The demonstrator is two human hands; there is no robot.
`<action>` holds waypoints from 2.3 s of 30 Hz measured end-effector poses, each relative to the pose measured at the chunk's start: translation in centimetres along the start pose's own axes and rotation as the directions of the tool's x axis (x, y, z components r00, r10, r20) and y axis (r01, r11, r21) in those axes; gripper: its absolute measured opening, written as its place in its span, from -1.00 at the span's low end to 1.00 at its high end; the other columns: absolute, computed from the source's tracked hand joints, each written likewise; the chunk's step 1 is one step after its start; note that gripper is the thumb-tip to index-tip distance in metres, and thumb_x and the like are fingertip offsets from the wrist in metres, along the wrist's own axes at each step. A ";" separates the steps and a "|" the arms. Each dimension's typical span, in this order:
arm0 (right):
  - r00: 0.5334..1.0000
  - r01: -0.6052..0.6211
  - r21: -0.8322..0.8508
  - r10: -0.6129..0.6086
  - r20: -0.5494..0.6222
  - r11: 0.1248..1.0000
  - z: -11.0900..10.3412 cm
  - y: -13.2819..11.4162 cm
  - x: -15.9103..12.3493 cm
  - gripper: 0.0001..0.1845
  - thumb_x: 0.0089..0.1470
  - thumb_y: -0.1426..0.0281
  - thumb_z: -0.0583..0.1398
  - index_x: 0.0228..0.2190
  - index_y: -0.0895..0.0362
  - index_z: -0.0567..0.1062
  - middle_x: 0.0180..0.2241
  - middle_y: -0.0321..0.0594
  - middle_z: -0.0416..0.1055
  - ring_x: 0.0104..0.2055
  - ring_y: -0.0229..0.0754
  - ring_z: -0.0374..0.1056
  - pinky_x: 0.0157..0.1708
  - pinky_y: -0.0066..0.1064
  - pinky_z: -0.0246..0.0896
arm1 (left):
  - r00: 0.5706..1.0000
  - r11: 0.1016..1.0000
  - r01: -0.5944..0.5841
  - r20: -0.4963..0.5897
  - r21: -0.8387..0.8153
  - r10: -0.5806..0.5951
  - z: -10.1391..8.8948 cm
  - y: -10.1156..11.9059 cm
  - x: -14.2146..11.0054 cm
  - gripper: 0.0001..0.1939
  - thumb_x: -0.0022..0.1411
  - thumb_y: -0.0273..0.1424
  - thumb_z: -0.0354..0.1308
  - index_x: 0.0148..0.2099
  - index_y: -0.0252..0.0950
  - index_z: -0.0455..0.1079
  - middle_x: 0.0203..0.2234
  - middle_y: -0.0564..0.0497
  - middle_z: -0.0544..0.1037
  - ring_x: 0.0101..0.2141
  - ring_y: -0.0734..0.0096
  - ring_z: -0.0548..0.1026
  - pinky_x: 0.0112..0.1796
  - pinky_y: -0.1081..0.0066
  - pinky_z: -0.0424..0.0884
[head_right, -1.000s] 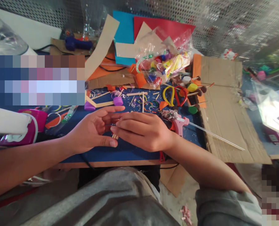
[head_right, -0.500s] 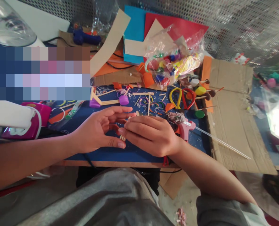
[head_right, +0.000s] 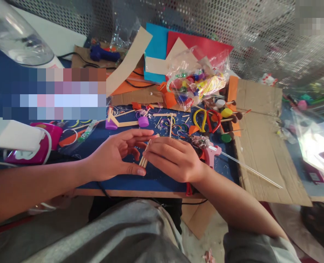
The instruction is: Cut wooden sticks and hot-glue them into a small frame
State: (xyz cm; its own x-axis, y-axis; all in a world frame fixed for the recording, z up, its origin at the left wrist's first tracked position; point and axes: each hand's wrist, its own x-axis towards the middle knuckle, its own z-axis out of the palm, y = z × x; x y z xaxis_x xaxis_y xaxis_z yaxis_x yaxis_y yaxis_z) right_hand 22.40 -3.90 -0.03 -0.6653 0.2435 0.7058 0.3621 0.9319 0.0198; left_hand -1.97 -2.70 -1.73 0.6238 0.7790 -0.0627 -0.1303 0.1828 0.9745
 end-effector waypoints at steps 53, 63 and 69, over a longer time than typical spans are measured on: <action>1.000 0.024 0.034 -0.024 0.005 0.999 -0.4 0.3 -0.5 -0.87 0.34 0.62 0.35 -0.11 0.28 0.70 -0.13 -0.01 0.75 0.03 0.01 0.70 0.03 -0.20 0.77 | 0.978 0.972 -0.209 0.010 0.103 0.209 -0.3 -1.2 0.0 -0.17 0.02 -0.45 0.70 0.31 -0.16 0.50 0.24 -0.18 0.65 0.13 0.12 0.68 -0.15 0.41 0.61; 0.996 -0.016 0.065 0.022 -0.087 0.998 0.3 0.3 -0.3 -0.86 0.27 0.63 0.41 -0.17 0.20 0.71 -0.17 -0.08 0.74 -0.05 -0.06 0.72 -0.03 -0.27 0.76 | 0.979 0.975 -0.202 0.001 0.089 0.203 -0.1 -0.8 0.0 -0.16 -0.02 -0.43 0.72 0.29 -0.20 0.51 0.23 -0.20 0.64 0.11 0.09 0.69 -0.13 0.34 0.62; 0.985 -0.099 0.115 0.114 -0.128 0.988 0.7 0.5 -0.4 -0.84 0.23 0.61 0.44 -0.23 0.11 0.72 -0.19 -0.17 0.74 -0.13 -0.10 0.72 -0.09 -0.27 0.75 | 0.979 0.974 -0.204 0.001 0.103 0.205 -0.2 -1.0 0.2 -0.14 -0.05 -0.39 0.76 0.28 -0.19 0.55 0.19 -0.17 0.69 0.13 0.07 0.69 -0.12 0.36 0.60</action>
State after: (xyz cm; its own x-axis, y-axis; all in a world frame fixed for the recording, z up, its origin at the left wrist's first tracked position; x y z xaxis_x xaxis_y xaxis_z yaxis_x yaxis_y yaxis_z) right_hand 22.43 -3.40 -0.78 -0.5307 0.3117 0.7881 0.3489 0.9278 -0.1320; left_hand -1.92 -2.62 -2.75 0.5845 0.7994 0.1386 -0.1748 -0.0428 0.9837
